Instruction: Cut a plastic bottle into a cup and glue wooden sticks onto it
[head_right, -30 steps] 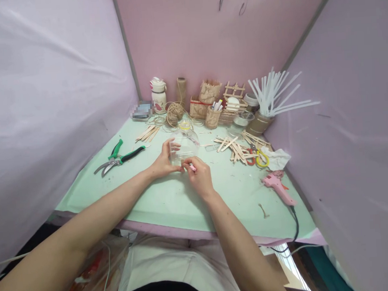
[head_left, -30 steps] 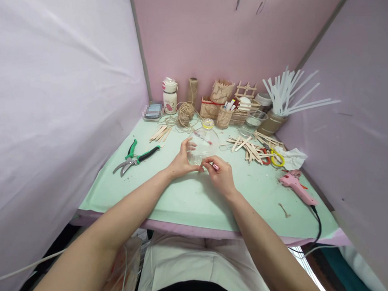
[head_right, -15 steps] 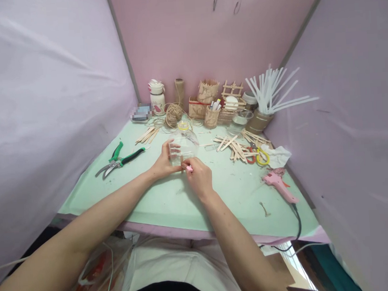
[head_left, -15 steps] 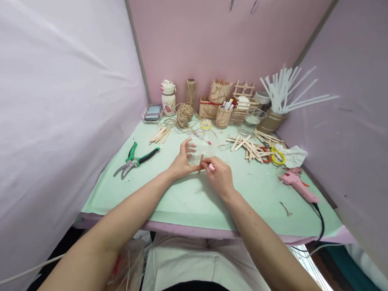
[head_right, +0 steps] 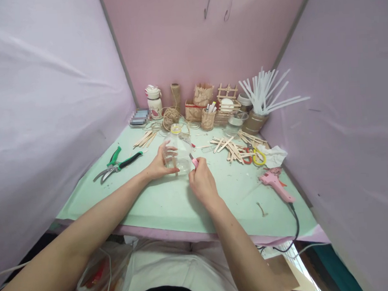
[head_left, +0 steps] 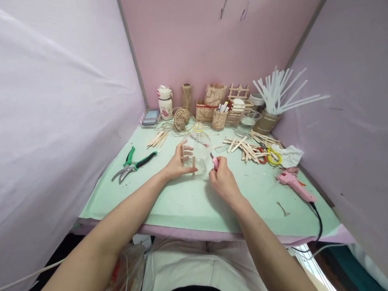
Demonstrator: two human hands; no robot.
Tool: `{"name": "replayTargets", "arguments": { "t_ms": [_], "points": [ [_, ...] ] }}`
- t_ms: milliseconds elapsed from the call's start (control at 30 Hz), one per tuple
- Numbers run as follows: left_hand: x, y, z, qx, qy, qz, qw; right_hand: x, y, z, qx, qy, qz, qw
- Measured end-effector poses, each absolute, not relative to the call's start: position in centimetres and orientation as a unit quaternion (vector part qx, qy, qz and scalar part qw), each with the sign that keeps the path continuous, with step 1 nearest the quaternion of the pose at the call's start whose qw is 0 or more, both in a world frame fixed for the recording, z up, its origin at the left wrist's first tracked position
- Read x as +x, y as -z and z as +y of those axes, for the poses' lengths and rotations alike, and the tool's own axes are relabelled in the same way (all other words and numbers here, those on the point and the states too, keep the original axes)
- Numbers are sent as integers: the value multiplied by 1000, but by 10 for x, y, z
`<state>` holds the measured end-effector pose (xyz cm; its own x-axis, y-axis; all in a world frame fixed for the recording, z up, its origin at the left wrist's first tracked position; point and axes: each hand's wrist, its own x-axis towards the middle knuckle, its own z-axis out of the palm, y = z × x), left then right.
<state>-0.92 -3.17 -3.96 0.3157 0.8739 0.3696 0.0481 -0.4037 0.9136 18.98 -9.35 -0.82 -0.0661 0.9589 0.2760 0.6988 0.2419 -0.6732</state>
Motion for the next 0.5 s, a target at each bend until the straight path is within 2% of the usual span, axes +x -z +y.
{"name": "replayTargets", "arguments": {
  "t_ms": [267, 367, 500],
  "points": [
    [-10, 39, -29, 683, -476, 357, 424, 185, 10, -109, -555, -222, -686, 415],
    [-10, 40, -29, 677, -479, 352, 433, 174, 11, -115, -549, -262, -689, 394],
    [-9, 41, -28, 677, -479, 359, 429, 163, 7, -117, -575, -293, -691, 326]
  ]
}}
